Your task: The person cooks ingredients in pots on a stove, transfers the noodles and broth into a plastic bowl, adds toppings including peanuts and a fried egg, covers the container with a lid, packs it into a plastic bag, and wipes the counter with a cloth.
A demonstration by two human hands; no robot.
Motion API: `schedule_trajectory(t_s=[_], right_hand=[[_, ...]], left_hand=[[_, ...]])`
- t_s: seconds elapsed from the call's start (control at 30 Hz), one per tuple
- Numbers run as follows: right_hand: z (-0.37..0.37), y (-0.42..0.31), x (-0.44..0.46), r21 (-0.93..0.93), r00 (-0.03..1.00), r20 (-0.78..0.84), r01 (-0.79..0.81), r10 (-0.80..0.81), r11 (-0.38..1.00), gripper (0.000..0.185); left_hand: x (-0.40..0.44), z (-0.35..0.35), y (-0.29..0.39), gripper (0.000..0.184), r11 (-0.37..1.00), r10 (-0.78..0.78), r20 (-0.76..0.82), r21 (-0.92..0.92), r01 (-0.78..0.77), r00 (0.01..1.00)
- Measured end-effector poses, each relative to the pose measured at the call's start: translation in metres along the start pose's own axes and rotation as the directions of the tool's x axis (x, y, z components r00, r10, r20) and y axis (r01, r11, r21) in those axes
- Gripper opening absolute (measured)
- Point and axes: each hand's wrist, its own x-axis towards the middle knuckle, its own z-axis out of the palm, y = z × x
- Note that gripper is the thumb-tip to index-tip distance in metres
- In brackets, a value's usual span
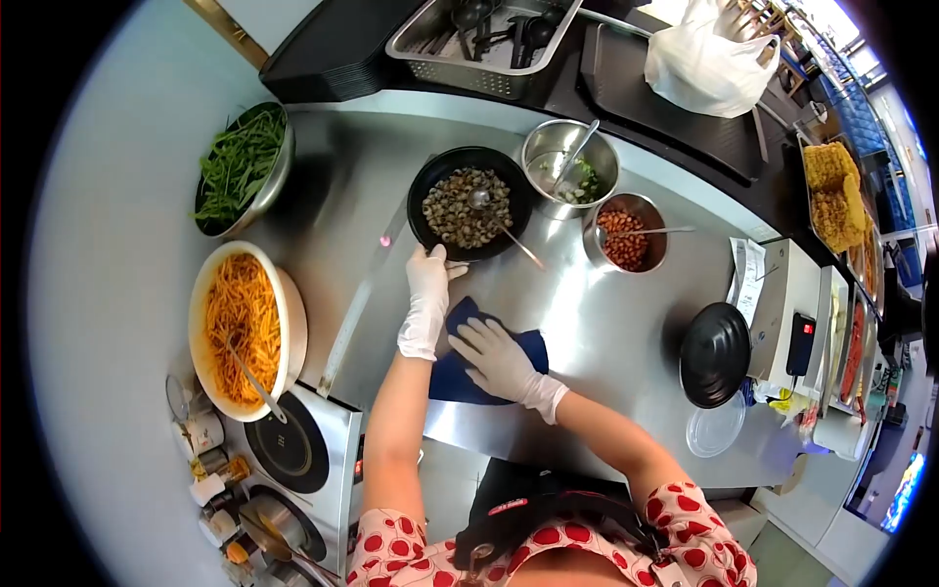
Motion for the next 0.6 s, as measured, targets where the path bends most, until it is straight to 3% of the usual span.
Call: schedule_trajectory(t_s=[0.07,0.2,0.27,0.4,0.47,0.53,0.6], right_hand=[[0.002,0.013,0.001,0.016,0.998,-0.066,-0.007,0.008,1.000,0.054],[-0.020,0.041,0.016,0.007,0.974,-0.215,-0.076,0.076,0.997,0.046],[-0.026,0.070,0.029,0.009,0.957,-0.250,-0.149,0.147,0.989,0.044],[-0.042,0.099,0.057,0.107,0.863,-0.352,-0.348,0.363,0.932,0.051],[-0.028,0.100,0.077,-0.101,0.831,-0.475,-0.379,0.290,0.920,0.054],[-0.024,0.078,0.091,-0.110,0.875,-0.403,-0.338,0.269,0.935,0.064],[-0.020,0.038,0.102,-0.077,0.957,-0.211,-0.219,0.199,0.973,0.063]], left_hand=[[0.023,0.003,-0.001,0.032,1.000,-0.005,-0.082,0.017,0.007,0.997],[0.052,0.017,0.018,0.031,0.995,0.094,0.060,0.023,-0.095,0.994],[0.069,0.020,0.026,0.033,0.997,0.071,0.101,0.022,-0.073,0.992],[0.052,-0.003,0.049,0.048,0.986,0.156,-0.055,0.064,-0.153,0.986],[0.017,-0.027,0.061,0.039,0.957,0.261,-0.100,0.156,-0.244,0.960],[-0.014,-0.066,0.066,0.034,0.917,0.359,-0.095,0.222,-0.332,0.928],[-0.048,-0.096,0.071,0.029,0.900,0.388,-0.189,0.290,-0.326,0.902]])
